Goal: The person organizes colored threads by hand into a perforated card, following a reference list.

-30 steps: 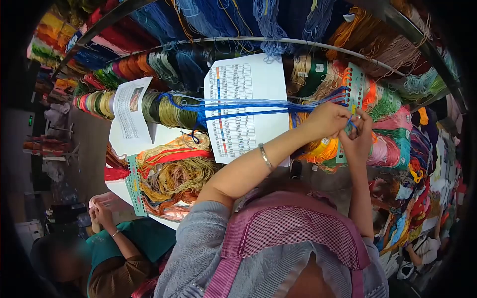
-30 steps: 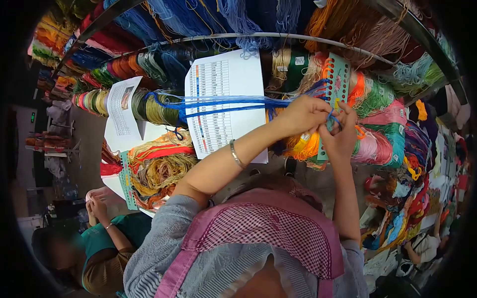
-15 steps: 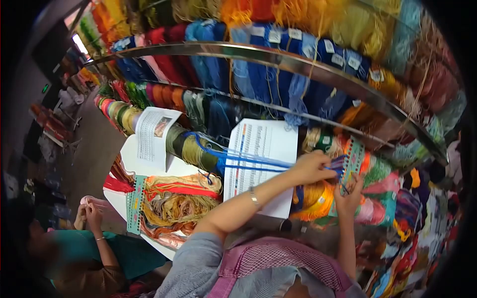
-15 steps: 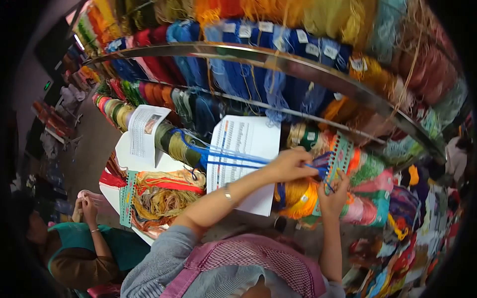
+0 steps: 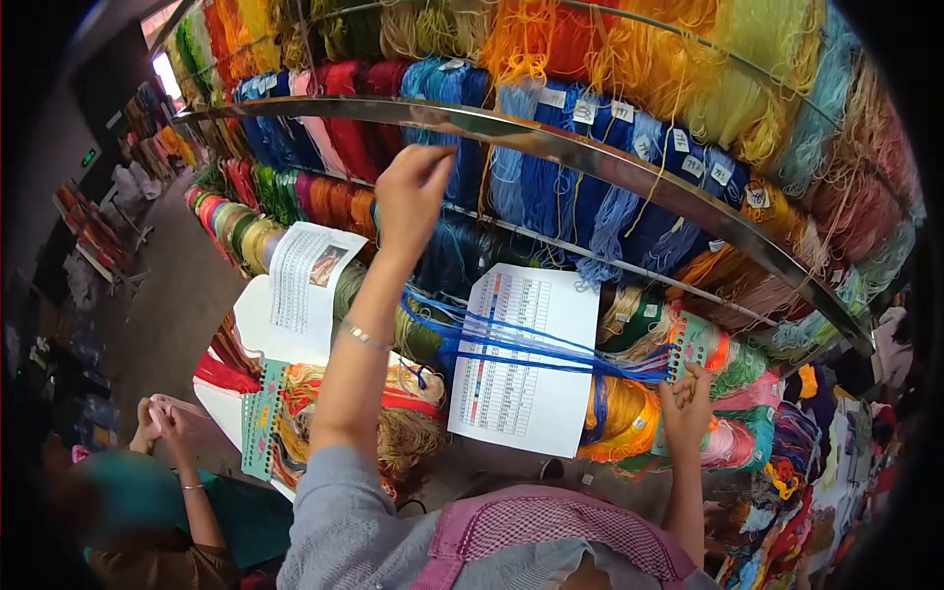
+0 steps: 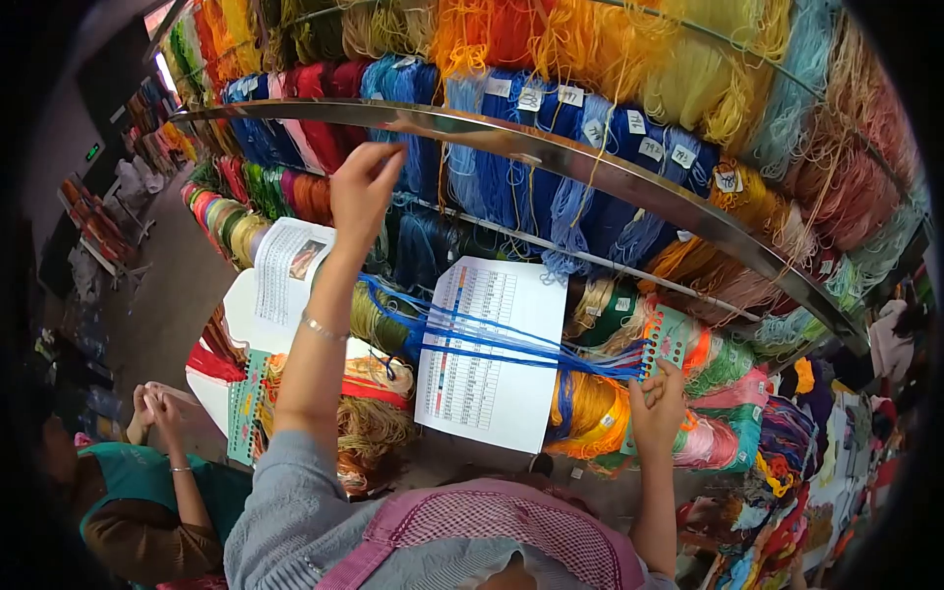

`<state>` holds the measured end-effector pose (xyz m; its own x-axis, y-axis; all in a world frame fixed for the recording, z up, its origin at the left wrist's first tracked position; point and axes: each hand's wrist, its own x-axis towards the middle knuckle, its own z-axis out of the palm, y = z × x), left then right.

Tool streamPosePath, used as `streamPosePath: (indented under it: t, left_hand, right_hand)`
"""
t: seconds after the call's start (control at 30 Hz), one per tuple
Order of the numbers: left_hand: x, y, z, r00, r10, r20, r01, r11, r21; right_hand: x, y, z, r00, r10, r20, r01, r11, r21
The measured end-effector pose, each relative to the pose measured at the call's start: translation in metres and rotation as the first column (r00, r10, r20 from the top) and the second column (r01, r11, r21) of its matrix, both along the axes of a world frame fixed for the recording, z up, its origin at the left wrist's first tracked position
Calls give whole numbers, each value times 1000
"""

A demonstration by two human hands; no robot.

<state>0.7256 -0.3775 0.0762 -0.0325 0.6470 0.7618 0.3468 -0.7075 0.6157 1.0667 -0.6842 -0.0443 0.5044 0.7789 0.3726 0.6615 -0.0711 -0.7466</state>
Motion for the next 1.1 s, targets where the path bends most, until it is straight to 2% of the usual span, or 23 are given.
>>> streamPosePath:
  t: [0.03,0.07,0.1,0.17,0.2,0.3,0.33,0.43,0.47,0.53,0.63,0.77,0.83,0.93,1.07,1.1]
  left_hand:
    - [14,3,8,995,85,-43,-85,996,16]
    - [27,5,14,936,318,-154,-312,948,64]
    - [29,12,13,937,315,-149,-309,949,64]
    - [37,24,11,862,438,-255,-448,894,21]
    - [36,28,7,862,456,-223,-466,885,10]
    - [23,29,2,990,141,23,-137,982,-129]
    - [21,31,-1,991,132,13,-130,983,-132]
    - [14,32,-5,969,-146,198,172,977,-123]
    - [14,33,-6,970,-147,195,174,976,-127]
    - [12,34,-5,930,-246,271,294,943,-153]
    - [5,31,-3,917,-294,268,355,909,-219]
    - [0,24,0,897,-324,301,389,902,-189]
    - [-5,18,5,835,-348,425,502,798,-332]
    - [-6,21,3,791,-388,473,563,763,-317]
    - [-1,21,5,787,-396,472,561,778,-283]
    - [-1,21,6,811,-405,423,539,798,-270]
  right_hand:
    - [-7,3,7,999,23,23,-23,1000,-2]
    - [-14,5,13,998,44,45,-43,999,-6]
    - [-18,6,15,998,40,49,-40,999,-5]
    - [-27,9,19,992,52,112,-55,998,29]
    - [-34,11,25,994,34,99,-39,998,51]
    - [-36,13,34,989,47,140,-57,996,69]
    - [-36,14,36,986,53,160,-64,996,67]
    - [-39,22,41,981,97,168,-107,993,47]
    - [-42,24,44,973,115,200,-126,991,46]
    - [-49,31,46,966,139,219,-156,986,60]
    - [-61,41,51,952,194,238,-217,973,74]
    - [-75,50,60,926,260,275,-287,956,61]
    - [-79,54,64,915,279,290,-309,949,63]
    - [-83,57,66,895,308,321,-343,938,57]
    - [-87,58,65,876,343,338,-376,926,35]
    - [-88,58,65,876,344,338,-377,926,34]
